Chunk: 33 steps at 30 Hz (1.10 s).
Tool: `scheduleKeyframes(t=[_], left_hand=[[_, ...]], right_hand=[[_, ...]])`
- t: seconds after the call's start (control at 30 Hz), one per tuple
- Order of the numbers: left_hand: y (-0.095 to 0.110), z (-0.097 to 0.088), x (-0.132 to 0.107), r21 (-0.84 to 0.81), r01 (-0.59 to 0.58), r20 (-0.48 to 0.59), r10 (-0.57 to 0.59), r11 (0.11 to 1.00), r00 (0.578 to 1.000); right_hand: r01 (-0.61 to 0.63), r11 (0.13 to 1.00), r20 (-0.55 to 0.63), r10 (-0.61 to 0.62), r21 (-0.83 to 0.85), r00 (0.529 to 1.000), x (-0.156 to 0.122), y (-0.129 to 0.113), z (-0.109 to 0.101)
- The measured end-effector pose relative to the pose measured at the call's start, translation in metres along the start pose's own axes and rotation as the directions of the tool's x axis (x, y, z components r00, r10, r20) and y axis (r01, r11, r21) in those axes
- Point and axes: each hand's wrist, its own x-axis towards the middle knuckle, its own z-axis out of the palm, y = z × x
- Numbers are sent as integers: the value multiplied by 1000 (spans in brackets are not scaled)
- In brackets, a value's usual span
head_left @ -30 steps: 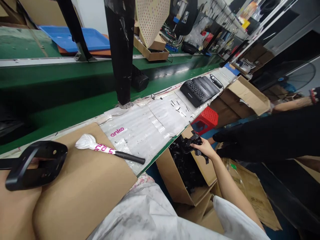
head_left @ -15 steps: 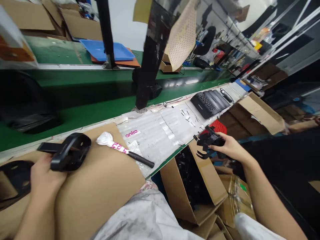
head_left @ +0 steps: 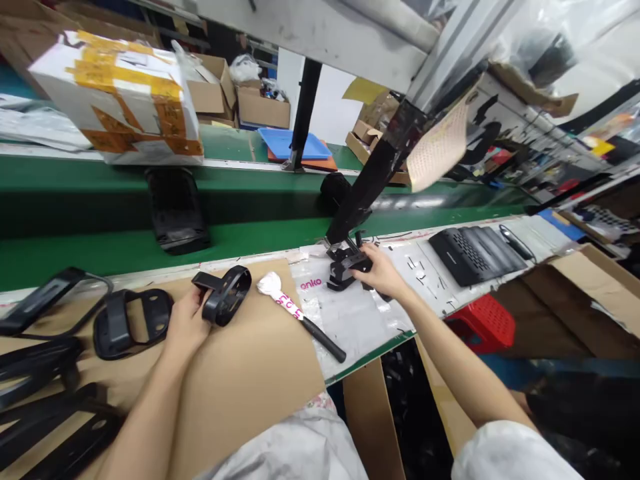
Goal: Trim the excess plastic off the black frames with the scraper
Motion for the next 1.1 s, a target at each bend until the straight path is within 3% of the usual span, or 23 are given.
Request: scheduleKeyframes(t=[0.13, 0.23, 0.47, 0.67, 0.77, 0.87, 0.93, 1.0, 1.1], left_hand=[[2, -1, 0, -10, 33, 46, -33, 999, 998], [2, -1, 0, -16, 43, 47, -42, 999, 998], [-3, 1, 2, -2, 31, 27, -31, 1000, 999], [-1, 0, 1, 72, 35, 14, -37, 997, 999], [0, 0, 1, 76, 34, -3, -34, 996, 999], [-7, 1, 3, 92, 37, -14, -36, 995, 999], [-15, 1, 5, 111, 37, -33, -34, 993, 999], [-23, 0, 6, 146, 69, -72, -59, 987, 996], [-25, 1, 7, 249, 127, -101, -104, 960, 989]], right_hand=[[-32, 999, -29, 31, -40, 999, -10, 6, 33], [-47, 996, 5, 47, -76, 999, -15, 5, 37], [-43, 992, 142, 60, -118, 988, -18, 0, 4], [-68, 993, 204, 86, -94, 975, -44, 0, -17], [-57, 997, 151, 65, -57, 986, -62, 0, -22], [-71, 997, -42, 72, 11, 997, -87, 8, -27], [-163, 983, -201, 176, 81, 964, -114, 21, -30], [-328, 934, -307, 355, 140, 883, -151, 39, -28], [-561, 811, -327, 582, 165, 744, -223, 70, -13]])
